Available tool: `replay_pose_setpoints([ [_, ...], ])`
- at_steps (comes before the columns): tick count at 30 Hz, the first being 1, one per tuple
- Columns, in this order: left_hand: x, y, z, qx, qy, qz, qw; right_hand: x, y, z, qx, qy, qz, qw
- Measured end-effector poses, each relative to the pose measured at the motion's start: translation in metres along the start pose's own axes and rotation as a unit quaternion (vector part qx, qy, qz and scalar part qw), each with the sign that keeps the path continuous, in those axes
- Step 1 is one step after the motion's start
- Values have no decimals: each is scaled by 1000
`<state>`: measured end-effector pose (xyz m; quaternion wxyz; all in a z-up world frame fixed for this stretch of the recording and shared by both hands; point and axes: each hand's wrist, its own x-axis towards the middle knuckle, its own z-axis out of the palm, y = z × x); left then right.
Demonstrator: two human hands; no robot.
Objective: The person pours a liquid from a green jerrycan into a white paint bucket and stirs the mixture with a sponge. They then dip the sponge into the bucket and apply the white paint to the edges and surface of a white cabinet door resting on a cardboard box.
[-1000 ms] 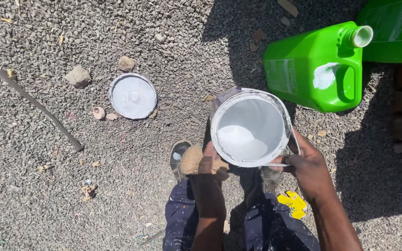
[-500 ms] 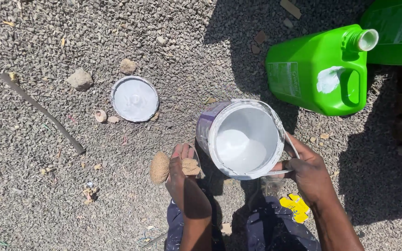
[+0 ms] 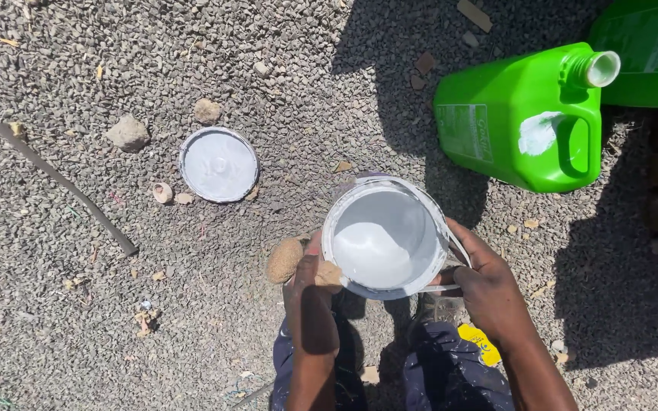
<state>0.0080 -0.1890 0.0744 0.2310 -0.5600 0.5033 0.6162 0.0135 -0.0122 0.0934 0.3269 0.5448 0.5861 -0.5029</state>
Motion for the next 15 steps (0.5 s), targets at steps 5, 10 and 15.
replay_pose_setpoints([
  [5,39,-55,-23,133,24,-41,990,24,44,-11,-52,-32,-58,996],
  [10,287,-214,-49,600,12,-77,796,8,21,-16,-68,46,-26,996],
  [15,219,-172,-37,488,19,-84,869,-5,13,-18,-82,32,20,996],
])
